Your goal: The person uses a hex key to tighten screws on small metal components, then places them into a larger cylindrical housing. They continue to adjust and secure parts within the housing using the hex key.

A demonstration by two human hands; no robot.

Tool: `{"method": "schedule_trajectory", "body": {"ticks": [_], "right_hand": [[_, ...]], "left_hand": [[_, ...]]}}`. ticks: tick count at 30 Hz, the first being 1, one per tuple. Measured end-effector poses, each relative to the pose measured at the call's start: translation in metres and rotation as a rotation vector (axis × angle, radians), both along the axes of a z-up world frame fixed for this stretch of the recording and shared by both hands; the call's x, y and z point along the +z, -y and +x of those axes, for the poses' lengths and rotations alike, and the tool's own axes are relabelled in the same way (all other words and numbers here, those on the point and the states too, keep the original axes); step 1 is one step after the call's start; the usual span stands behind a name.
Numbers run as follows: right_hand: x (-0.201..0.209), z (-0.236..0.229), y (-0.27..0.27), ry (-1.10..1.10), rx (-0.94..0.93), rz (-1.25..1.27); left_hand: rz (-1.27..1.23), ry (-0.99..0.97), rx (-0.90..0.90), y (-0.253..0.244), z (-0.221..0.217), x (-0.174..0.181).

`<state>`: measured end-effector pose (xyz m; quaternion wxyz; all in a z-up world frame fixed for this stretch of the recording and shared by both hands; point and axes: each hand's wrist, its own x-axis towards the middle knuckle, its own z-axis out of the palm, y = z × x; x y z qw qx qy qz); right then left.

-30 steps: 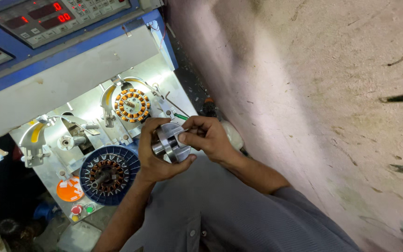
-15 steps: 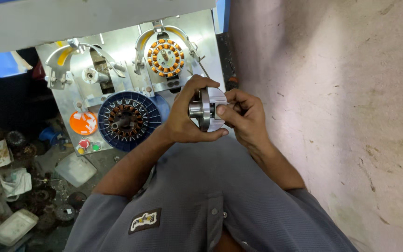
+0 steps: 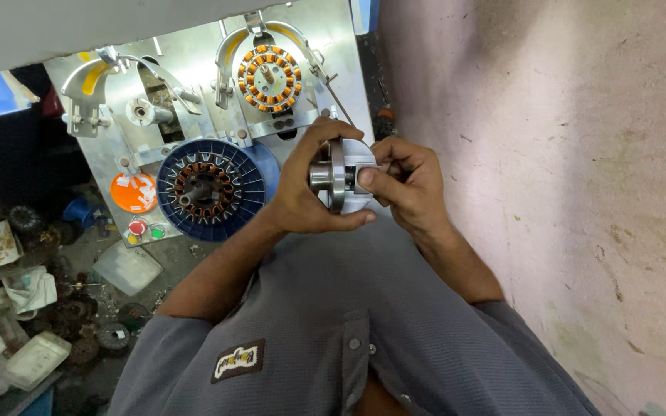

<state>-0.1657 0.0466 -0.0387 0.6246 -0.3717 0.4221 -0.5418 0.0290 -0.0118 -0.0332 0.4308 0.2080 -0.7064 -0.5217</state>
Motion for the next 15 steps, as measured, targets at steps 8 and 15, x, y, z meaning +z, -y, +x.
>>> {"method": "schedule_trajectory", "body": {"ticks": [8,15], "right_hand": [[-0.007,-0.004,-0.002,0.014,0.08,-0.077],[-0.005,-0.018,-0.005,-0.234,0.066,0.021]], "left_hand": [[-0.117,0.094,-0.044,0.007,-0.008,-0.004],[0.003,0.067,0.01,0.005,-0.005,-0.003]]}}
